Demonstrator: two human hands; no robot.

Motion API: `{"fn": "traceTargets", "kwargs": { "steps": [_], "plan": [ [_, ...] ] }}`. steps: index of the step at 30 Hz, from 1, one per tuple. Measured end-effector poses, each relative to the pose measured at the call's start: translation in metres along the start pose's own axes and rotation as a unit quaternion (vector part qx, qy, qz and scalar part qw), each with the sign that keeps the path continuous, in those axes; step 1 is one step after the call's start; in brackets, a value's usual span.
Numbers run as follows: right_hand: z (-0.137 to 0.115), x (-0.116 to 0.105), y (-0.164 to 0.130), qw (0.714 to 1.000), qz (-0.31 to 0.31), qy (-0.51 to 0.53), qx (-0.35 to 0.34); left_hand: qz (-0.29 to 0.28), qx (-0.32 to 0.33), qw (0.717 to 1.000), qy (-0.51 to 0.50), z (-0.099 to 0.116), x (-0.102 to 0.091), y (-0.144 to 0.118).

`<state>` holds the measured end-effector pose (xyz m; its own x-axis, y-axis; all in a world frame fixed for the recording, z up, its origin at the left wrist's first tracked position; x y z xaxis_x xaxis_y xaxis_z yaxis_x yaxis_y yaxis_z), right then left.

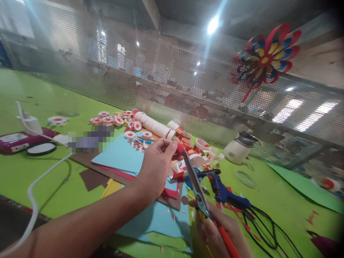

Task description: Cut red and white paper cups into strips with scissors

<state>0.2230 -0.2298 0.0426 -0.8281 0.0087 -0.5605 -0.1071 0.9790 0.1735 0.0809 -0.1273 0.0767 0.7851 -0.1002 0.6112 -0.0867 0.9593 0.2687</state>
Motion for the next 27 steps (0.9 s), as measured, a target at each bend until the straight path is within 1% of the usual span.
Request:
{"fn": "traceTargets", "kwargs": {
  "steps": [5, 9, 12, 14, 19, 21, 24, 27],
  "plan": [
    [0.006, -0.003, -0.001, 0.998, 0.031, -0.046, 0.004, -0.002, 0.000, 1.000, -0.007, -0.001, 0.000, 0.001],
    [0.015, -0.001, -0.002, 0.998, 0.044, -0.041, 0.008, -0.008, 0.003, 1.000, -0.009, 0.002, 0.002, 0.000],
    [0.018, 0.000, -0.003, 0.998, 0.044, -0.045, 0.005, -0.007, 0.006, 1.000, -0.004, 0.004, 0.002, -0.001],
    [0.014, 0.000, -0.003, 0.997, 0.046, -0.054, -0.005, -0.006, 0.006, 1.000, -0.001, 0.004, 0.002, -0.001],
    [-0.006, -0.005, -0.002, 0.996, 0.059, -0.049, -0.038, -0.006, 0.006, 1.000, -0.003, 0.002, 0.001, 0.001],
    [-0.011, -0.005, -0.002, 0.997, 0.054, -0.043, -0.043, -0.007, 0.005, 1.000, -0.003, 0.002, 0.001, 0.000],
    [-0.013, -0.003, -0.001, 0.997, 0.048, -0.042, -0.042, -0.006, 0.001, 1.000, -0.002, 0.002, 0.001, 0.000],
    [-0.009, -0.004, 0.000, 0.997, 0.058, -0.049, -0.033, -0.007, -0.003, 1.000, -0.003, 0.001, 0.001, 0.000]
  ]
}}
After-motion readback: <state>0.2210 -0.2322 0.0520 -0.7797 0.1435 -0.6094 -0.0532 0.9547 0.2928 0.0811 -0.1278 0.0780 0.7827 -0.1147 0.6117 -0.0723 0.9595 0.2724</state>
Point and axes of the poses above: each hand's wrist, its own y-axis towards the middle knuckle, its own x-axis out of the palm, z = x × y, the point moved 9 cm from there along y, towards the middle knuckle, and after that the axes turned 7 degrees about x, right-handed, at the moved point
